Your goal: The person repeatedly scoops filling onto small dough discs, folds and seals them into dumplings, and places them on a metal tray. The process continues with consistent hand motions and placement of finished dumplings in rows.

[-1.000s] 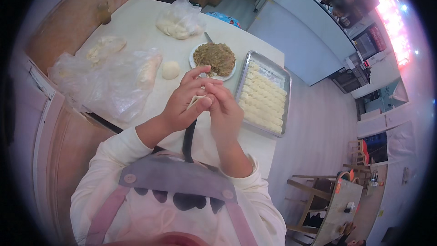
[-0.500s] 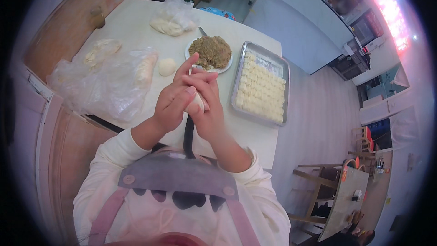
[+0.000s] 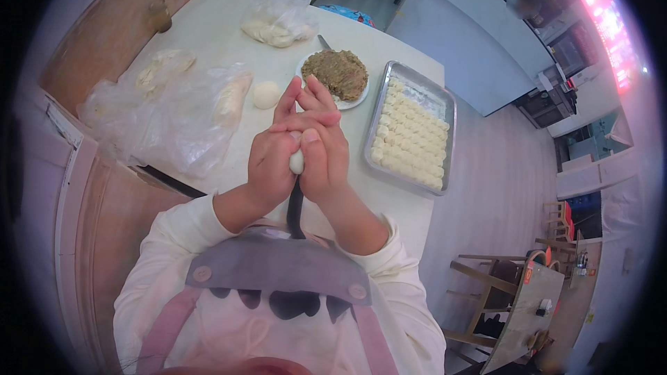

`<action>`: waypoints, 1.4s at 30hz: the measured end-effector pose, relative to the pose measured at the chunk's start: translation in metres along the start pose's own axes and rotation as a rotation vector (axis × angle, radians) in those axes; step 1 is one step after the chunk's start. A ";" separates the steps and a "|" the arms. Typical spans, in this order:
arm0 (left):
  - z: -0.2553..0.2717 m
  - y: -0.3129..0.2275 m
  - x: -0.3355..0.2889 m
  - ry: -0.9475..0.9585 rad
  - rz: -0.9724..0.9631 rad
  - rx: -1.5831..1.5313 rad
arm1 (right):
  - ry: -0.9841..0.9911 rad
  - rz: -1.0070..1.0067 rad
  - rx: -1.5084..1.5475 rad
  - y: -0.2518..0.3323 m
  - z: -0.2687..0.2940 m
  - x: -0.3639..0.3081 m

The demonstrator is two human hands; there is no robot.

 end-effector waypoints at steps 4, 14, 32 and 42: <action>0.001 0.021 -0.003 -0.002 0.110 -0.232 | 0.048 -0.021 0.099 -0.026 -0.009 -0.012; 0.015 0.043 -0.006 0.252 -0.202 1.206 | -0.255 -0.823 1.124 -0.103 -0.021 -0.069; 0.043 0.064 -0.016 -0.182 0.450 0.164 | -0.059 -0.619 0.263 -0.082 0.008 -0.055; 0.015 0.046 -0.010 0.089 0.509 0.103 | 0.004 0.101 -0.413 -0.020 0.025 -0.029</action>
Point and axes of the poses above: each hand's wrist, its own x-axis towards the middle knuckle, its own z-axis out of the back of the hand, y = z × x, the point moved 10 cm from there along x, towards the middle knuckle, and after that the axes turned 8 degrees about -x, right-handed, at the moved point
